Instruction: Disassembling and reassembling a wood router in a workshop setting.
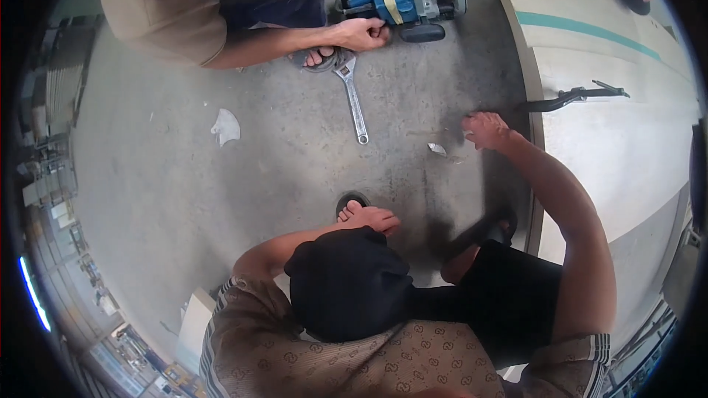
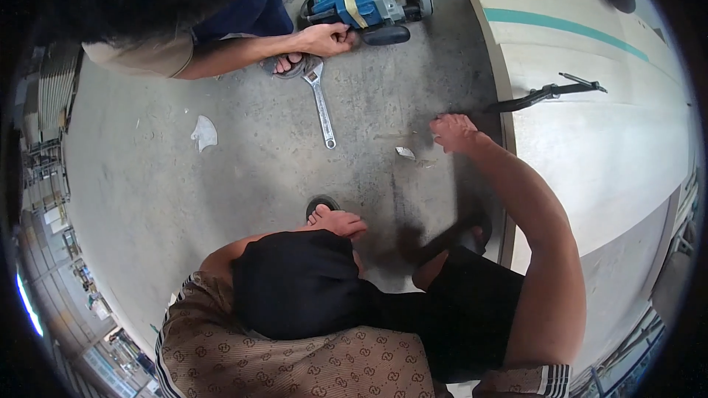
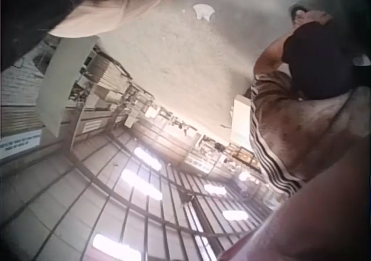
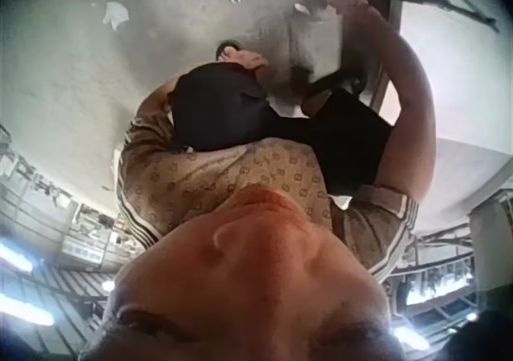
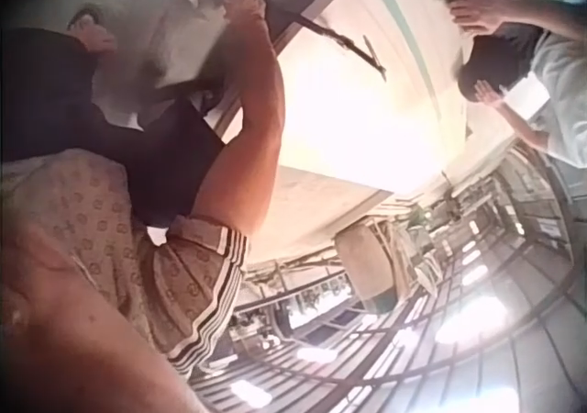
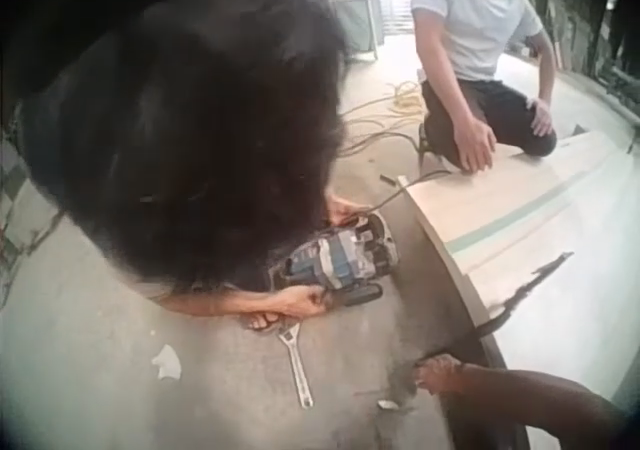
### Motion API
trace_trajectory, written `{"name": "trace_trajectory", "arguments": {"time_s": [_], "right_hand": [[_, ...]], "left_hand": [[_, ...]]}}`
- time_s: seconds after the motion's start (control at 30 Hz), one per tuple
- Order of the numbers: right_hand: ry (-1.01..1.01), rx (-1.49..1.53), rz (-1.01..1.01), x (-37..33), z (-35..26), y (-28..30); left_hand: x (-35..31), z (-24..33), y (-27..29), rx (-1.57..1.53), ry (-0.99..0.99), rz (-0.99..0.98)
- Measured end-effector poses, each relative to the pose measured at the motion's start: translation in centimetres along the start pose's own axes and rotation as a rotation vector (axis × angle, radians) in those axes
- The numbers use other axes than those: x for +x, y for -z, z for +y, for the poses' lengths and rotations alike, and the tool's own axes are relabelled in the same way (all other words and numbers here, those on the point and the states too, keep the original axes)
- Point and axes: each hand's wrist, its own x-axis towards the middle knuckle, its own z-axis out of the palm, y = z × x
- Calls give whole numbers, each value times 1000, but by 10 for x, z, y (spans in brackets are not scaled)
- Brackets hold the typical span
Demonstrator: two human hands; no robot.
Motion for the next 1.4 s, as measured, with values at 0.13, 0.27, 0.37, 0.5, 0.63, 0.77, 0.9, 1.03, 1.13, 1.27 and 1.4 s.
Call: {"name": "trace_trajectory", "arguments": {"time_s": [0.13, 0.27, 0.37, 0.5, 0.63, 0.77, 0.9, 1.03, 1.13, 1.27, 1.4], "right_hand": [[-41, -2, -116, 3, -1, 6], [-13, 1, -154, 3, 3, 6], [3, 0, -161, 6, -1, 9], [35, -58, -152, 9, -3, 8], [67, 4, -124, 18, -25, 9], [277, -13, -36, 20, -42, -2], [351, -121, -117, 31, -56, -1], [368, -107, -97, 34, -55, -3], [368, -144, -122, 33, -52, -5], [408, -145, -78, 35, -49, -8], [382, -111, -69, 38, -51, -11]], "left_hand": [[-2, 11, -10, 24, 60, 233], [6, 15, -13, 91, 114, 170], [4, 19, -4, 119, 133, 107], [6, 21, -1, 176, 170, 59], [11, 35, 3, 265, 312, 189], [24, 61, 25, 329, 497, 134], [23, 62, 26, 305, 592, 106], [25, 66, 31, 304, 577, 127], [31, 74, 42, 247, 618, 78], [33, 71, 40, 229, 675, -13], [27, 57, 26, 252, 657, -52]]}}
